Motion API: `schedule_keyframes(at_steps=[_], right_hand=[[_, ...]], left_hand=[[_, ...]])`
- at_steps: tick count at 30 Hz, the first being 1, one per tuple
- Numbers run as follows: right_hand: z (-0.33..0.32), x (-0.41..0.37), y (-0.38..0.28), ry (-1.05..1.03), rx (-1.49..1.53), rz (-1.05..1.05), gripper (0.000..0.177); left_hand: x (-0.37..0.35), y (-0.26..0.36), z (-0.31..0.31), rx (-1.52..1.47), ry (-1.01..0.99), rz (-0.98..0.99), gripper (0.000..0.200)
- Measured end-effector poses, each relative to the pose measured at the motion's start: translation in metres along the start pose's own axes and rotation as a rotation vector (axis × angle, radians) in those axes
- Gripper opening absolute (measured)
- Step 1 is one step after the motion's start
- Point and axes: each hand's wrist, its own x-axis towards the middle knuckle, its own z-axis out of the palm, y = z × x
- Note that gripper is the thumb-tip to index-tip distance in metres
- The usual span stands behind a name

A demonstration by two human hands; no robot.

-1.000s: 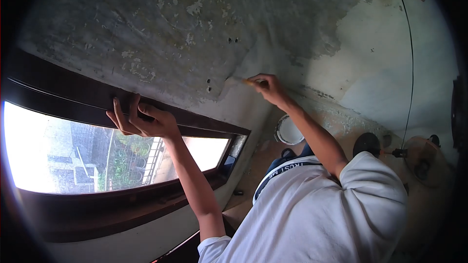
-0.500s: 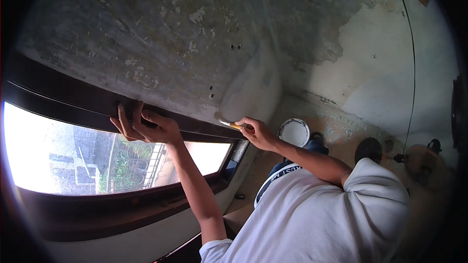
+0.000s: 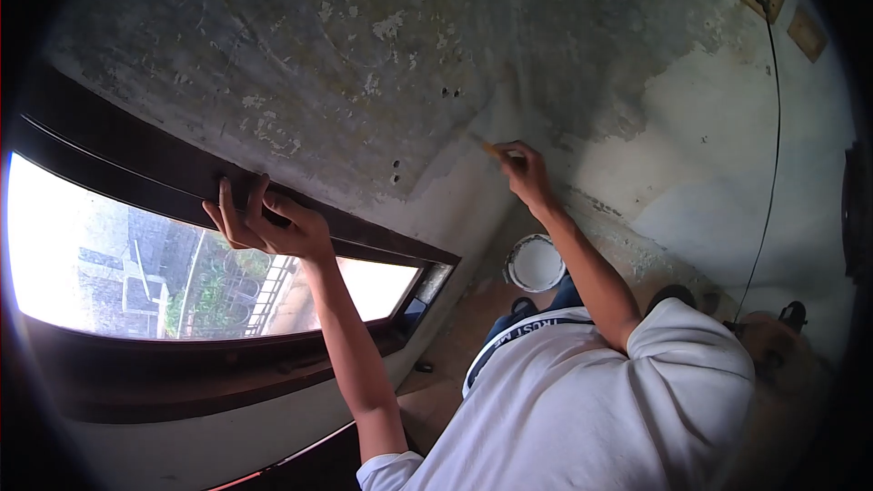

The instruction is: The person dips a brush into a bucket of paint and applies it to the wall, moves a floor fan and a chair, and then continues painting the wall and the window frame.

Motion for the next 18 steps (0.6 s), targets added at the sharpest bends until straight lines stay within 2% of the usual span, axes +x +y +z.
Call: schedule_keyframes(at_steps=[1, 2, 4, 6, 8, 9, 11, 12, 14, 18], right_hand=[[-0.006, 0.006, 0.004, 0.132, 0.028, 0.001, 0.016], [-0.008, 0.011, 0.008, 0.125, 0.019, 0.0, 0.016], [-0.003, 0.022, 0.018, 0.279, 0.105, 0.069, 0.015], [0.022, 0.017, 0.036, 0.195, -0.172, -0.342, 0.016], [0.042, -0.022, -0.003, -0.041, -0.094, -0.085, 0.016], [0.038, -0.032, -0.005, -0.039, -0.092, -0.082, 0.016], [0.025, -0.038, -0.012, -0.365, 0.073, 0.022, 0.016], [0.013, -0.03, -0.015, -0.366, 0.074, 0.022, 0.016], [-0.016, -0.005, -0.036, -0.581, 0.216, 0.398, 0.015], [-0.042, 0.061, -0.019, -0.682, 0.265, 0.375, 0.018]], left_hand=[[0.0, 0.001, 0.0, 0.013, -0.004, 0.001, 0.034], [-0.001, 0.001, 0.0, 0.019, -0.003, -0.008, 0.034], [-0.001, 0.002, -0.001, 0.058, -0.036, 0.009, 0.023], [0.0, 0.004, -0.002, 0.08, -0.054, 0.009, 0.023], [0.001, 0.006, -0.001, 0.094, -0.076, 0.014, 0.024], [0.002, 0.006, -0.001, 0.098, -0.073, 0.014, 0.024], [0.004, 0.01, 0.001, 0.123, -0.073, 0.022, 0.025], [0.004, 0.011, 0.001, 0.124, -0.072, 0.023, 0.025], [0.005, 0.011, 0.002, 0.148, -0.076, 0.048, 0.026], [0.005, 0.016, 0.004, 0.192, -0.07, 0.046, 0.03]])
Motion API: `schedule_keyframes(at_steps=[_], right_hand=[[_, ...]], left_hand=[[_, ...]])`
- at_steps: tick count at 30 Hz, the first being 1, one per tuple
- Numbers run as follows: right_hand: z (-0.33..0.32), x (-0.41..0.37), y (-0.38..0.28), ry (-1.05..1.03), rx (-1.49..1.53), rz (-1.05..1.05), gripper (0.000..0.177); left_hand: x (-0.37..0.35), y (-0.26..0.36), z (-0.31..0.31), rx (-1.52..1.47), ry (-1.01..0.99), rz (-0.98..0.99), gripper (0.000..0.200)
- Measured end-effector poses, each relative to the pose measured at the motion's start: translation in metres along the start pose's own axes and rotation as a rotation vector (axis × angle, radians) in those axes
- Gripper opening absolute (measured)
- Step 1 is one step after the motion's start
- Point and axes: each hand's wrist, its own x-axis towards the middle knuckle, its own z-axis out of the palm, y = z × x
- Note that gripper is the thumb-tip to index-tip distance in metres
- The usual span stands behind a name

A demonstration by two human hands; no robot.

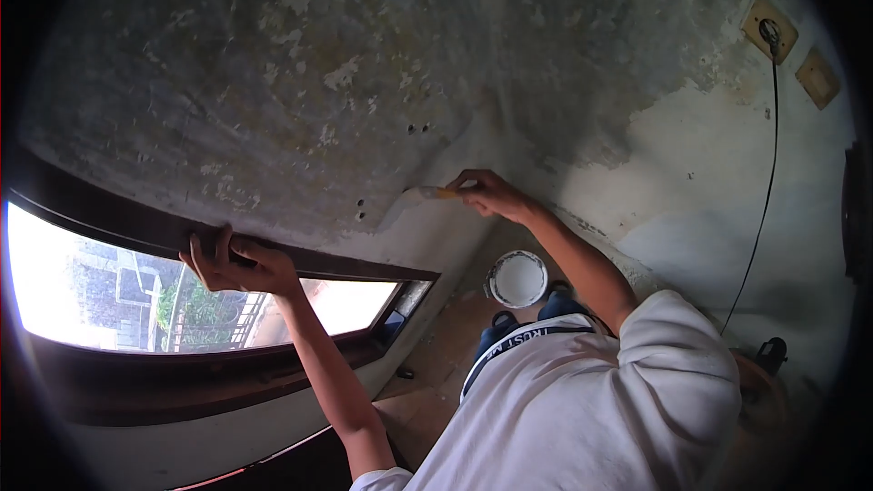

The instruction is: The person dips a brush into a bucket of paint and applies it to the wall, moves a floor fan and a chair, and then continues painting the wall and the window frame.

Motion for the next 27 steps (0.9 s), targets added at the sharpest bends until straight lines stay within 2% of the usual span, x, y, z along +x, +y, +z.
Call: schedule_keyframes(at_steps=[1, 2, 4, 6, 7, 9, 12, 14, 15, 16, 18, 19, 21, 22, 24, 25, 26, 27], right_hand=[[-0.019, 0.016, 0.003, 0.088, -0.059, 0.0, 0.022], [-0.031, 0.019, -0.006, 0.083, -0.065, -0.004, 0.022], [-0.055, 0.02, -0.019, 0.312, -0.135, 0.01, 0.03], [-0.082, 0.015, -0.017, 0.493, -0.06, -0.029, 0.033], [-0.1, 0.015, -0.014, 0.485, -0.066, -0.027, 0.033], [-0.13, 0.019, -0.006, 0.825, 0.029, -0.169, 0.03], [-0.14, 0.024, -0.017, 0.93, 0.063, -0.198, 0.028], [-0.137, 0.053, 0.03, 0.8, -0.2, -0.222, 0.028], [-0.107, 0.053, 0.034, 0.728, -0.459, -0.352, 0.025], [-0.08, 0.048, 0.043, 0.659, -0.423, -0.389, 0.032], [-0.038, 0.013, 0.031, 0.449, -0.356, -0.314, 0.03], [-0.035, 0.001, 0.022, 0.43, -0.374, -0.313, 0.03], [-0.036, -0.013, 0.011, 0.028, -0.292, -0.164, 0.031], [-0.045, -0.007, 0.011, 0.009, -0.308, -0.158, 0.031], [-0.071, 0.016, 0.006, 0.191, -0.269, -0.07, 0.032], [-0.095, 0.025, -0.009, 0.193, -0.103, 0.018, 0.032], [-0.109, 0.028, -0.02, 0.187, -0.14, 0.022, 0.032], [-0.122, 0.031, -0.028, 0.315, -0.129, -0.022, 0.031]], left_hand=[[0.001, 0.001, 0.001, 0.029, 0.005, 0.015, 0.03], [0.001, 0.001, 0.002, 0.034, 0.011, 0.012, 0.03], [0.0, 0.0, 0.004, 0.025, 0.017, 0.014, 0.029], [0.003, 0.003, 0.005, 0.072, 0.0, 0.015, 0.027], [0.002, 0.002, 0.007, 0.052, 0.006, 0.014, 0.027], [0.001, 0.004, 0.007, 0.061, -0.005, -0.004, 0.025], [0.0, 0.007, 0.01, 0.063, -0.001, -0.015, 0.024], [0.0, 0.008, 0.01, 0.081, -0.021, -0.05, 0.025], [0.0, 0.007, 0.01, 0.094, -0.021, -0.028, 0.026], [-0.001, 0.007, 0.011, 0.109, -0.019, -0.008, 0.027], [0.001, 0.007, 0.014, 0.102, -0.014, -0.014, 0.027], [0.0, 0.006, 0.015, 0.101, -0.003, -0.009, 0.027], [-0.004, 0.002, 0.016, 0.075, 0.009, -0.004, 0.026], [-0.005, 0.002, 0.017, 0.096, 0.011, -0.018, 0.026], [-0.005, 0.003, 0.018, 0.047, 0.018, -0.038, 0.025], [-0.005, 0.001, 0.016, 0.077, 0.001, -0.017, 0.022], [-0.006, 0.0, 0.017, 0.091, 0.014, -0.05, 0.022], [-0.008, -0.002, 0.018, 0.063, 0.012, -0.051, 0.02]])
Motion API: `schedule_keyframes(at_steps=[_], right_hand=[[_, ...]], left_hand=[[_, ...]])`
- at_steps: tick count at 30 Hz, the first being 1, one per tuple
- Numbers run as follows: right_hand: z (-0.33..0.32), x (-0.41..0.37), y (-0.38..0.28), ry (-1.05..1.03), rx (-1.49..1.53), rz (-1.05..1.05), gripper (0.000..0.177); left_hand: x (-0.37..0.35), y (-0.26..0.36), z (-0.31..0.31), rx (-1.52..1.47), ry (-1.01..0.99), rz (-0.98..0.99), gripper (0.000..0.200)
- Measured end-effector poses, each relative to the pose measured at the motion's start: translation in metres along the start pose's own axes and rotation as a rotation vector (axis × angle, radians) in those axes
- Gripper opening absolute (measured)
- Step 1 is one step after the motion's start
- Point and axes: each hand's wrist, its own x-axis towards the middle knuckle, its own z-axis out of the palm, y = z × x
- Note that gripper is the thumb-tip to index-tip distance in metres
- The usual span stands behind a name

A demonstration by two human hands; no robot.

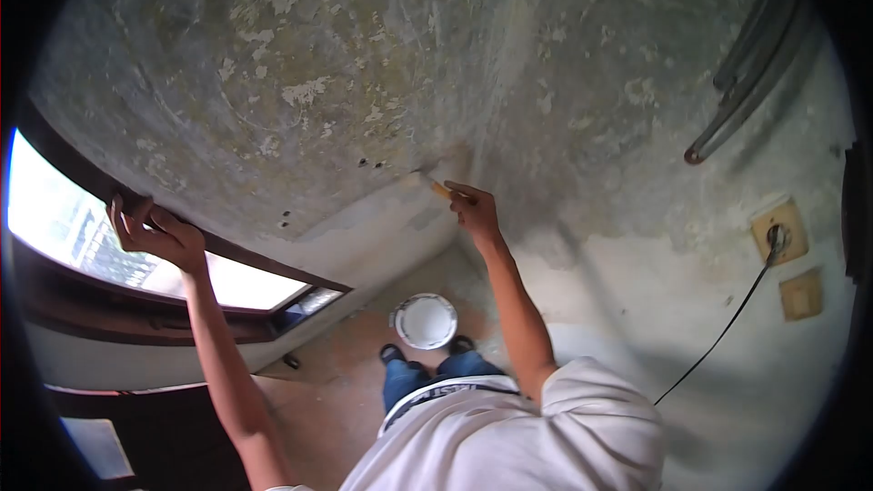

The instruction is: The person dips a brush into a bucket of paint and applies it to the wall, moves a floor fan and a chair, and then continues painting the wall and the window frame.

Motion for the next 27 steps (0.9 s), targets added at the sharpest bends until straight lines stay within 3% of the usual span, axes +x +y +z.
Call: schedule_keyframes(at_steps=[1, 2, 4, 7, 8, 10, 11, 13, 14, 15, 18, 22, 24, 27], right_hand=[[-0.008, 0.006, -0.005, 0.126, 0.021, -0.036, 0.031], [-0.015, 0.007, -0.006, 0.107, -0.006, -0.039, 0.031], [-0.025, -0.001, -0.001, 0.417, 0.114, -0.156, 0.031], [-0.018, 0.006, 0.019, 0.454, 0.2, -0.234, 0.032], [-0.009, 0.008, 0.031, 0.45, 0.195, -0.235, 0.032], [0.014, 0.015, 0.053, 0.263, -0.213, -0.367, 0.034], [0.02, 0.004, 0.043, 0.258, -0.216, -0.374, 0.034], [0.031, -0.028, 0.009, -0.041, -0.007, -0.142, 0.034], [0.019, -0.03, 0.007, -0.06, -0.018, -0.072, 0.039], [0.008, -0.029, 0.004, -0.067, -0.024, -0.075, 0.039], [-0.003, -0.021, -0.012, 0.266, 0.081, -0.212, 0.039], [0.012, -0.002, 0.025, 0.19, -0.077, -0.295, 0.04], [0.019, -0.025, 0.009, -0.082, -0.094, -0.165, 0.041], [0.002, -0.034, 0.003, 0.094, 0.041, -0.097, 0.031]], left_hand=[[-0.001, -0.002, 0.0, -0.025, -0.003, 0.005, 0.018], [-0.001, -0.003, 0.0, -0.034, -0.005, -0.001, 0.017], [-0.006, -0.005, 0.002, -0.033, 0.0, -0.045, 0.017], [-0.006, -0.005, -0.001, -0.027, -0.01, -0.028, 0.018], [-0.008, -0.007, -0.001, -0.014, -0.014, -0.042, 0.019], [-0.008, -0.008, 0.002, -0.024, -0.006, -0.039, 0.02], [-0.006, -0.007, 0.001, -0.019, 0.001, -0.041, 0.02], [-0.001, -0.002, -0.002, 0.06, -0.017, 0.016, 0.02], [-0.001, 0.0, -0.002, 0.068, -0.012, 0.01, 0.02], [0.0, 0.002, 0.001, 0.029, 0.002, 0.005, 0.02], [-0.003, -0.004, 0.001, 0.01, 0.012, -0.011, 0.022], [-0.003, 0.008, -0.001, 0.037, -0.007, -0.033, 0.023], [0.001, 0.002, -0.004, 0.065, -0.008, 0.014, 0.021], [-0.001, 0.0, -0.002, 0.031, 0.013, -0.006, 0.02]])
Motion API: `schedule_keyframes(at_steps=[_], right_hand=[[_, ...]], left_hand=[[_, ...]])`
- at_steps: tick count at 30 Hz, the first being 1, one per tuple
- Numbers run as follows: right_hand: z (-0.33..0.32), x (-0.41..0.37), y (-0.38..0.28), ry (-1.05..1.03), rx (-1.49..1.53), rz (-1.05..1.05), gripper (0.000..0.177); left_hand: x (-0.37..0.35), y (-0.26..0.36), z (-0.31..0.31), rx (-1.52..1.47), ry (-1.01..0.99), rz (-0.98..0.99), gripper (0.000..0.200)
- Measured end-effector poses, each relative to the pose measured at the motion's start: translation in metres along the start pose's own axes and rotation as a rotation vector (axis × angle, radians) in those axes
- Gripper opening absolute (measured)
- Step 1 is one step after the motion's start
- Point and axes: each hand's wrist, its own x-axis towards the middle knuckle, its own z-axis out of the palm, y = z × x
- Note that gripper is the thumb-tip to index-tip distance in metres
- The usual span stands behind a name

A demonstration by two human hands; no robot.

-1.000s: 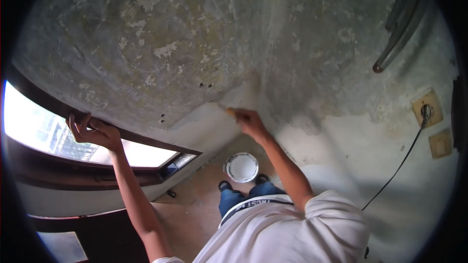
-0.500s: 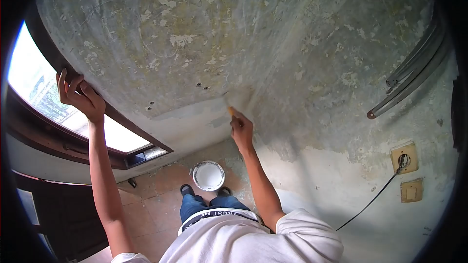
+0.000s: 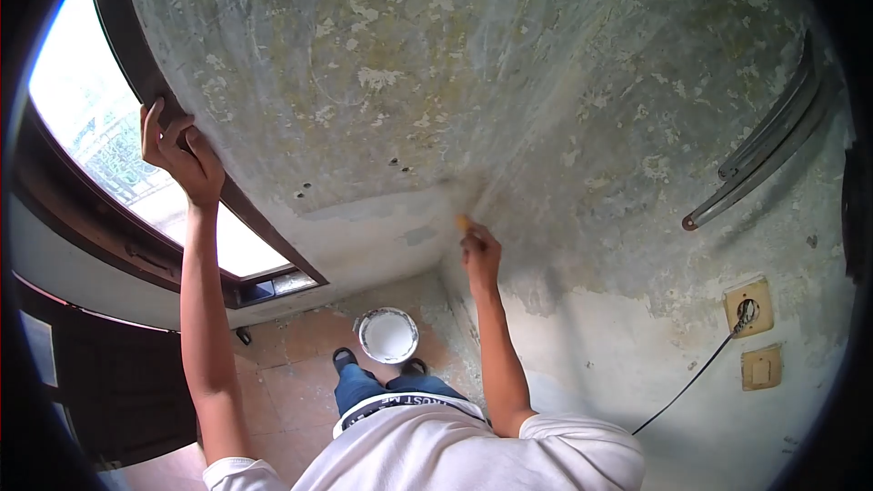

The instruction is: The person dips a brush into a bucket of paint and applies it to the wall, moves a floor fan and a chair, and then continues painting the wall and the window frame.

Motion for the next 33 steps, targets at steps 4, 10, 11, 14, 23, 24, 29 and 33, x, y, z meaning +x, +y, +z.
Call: schedule_keyframes(at_steps=[4, 10, 11, 14, 23, 24, 29, 33], right_hand=[[0.02, 0.022, 0.011, 0.194, 0.058, -0.083, 0.032], [0.038, -0.022, 0.0, -0.337, -0.103, 0.033, 0.03], [0.033, -0.024, -0.005, -0.439, -0.098, 0.148, 0.03], [0.014, 0.018, -0.009, -0.083, -0.143, -0.021, 0.028], [-0.011, 0.012, -0.045, 0.401, -0.433, -0.506, 0.032], [-0.014, 0.024, -0.032, 0.421, -0.539, -0.707, 0.031], [-0.055, 0.057, 0.102, 0.216, -0.913, -0.591, 0.032], [-0.071, 0.06, 0.106, 0.067, -1.129, -0.436, 0.027]], left_hand=[[-0.003, 0.003, -0.001, -0.039, -0.011, -0.058, 0.021], [0.003, 0.003, -0.004, 0.054, -0.056, 0.032, 0.027], [0.002, 0.002, -0.002, 0.055, -0.056, 0.036, 0.027], [-0.007, 0.002, 0.0, -0.062, -0.023, -0.075, 0.024], [-0.006, -0.002, 0.003, -0.098, -0.028, -0.063, 0.024], [-0.007, -0.004, 0.003, -0.08, -0.021, -0.048, 0.024], [-0.01, -0.005, 0.003, -0.13, -0.04, -0.099, 0.026], [0.0, -0.002, -0.002, 0.034, -0.057, 0.037, 0.027]])
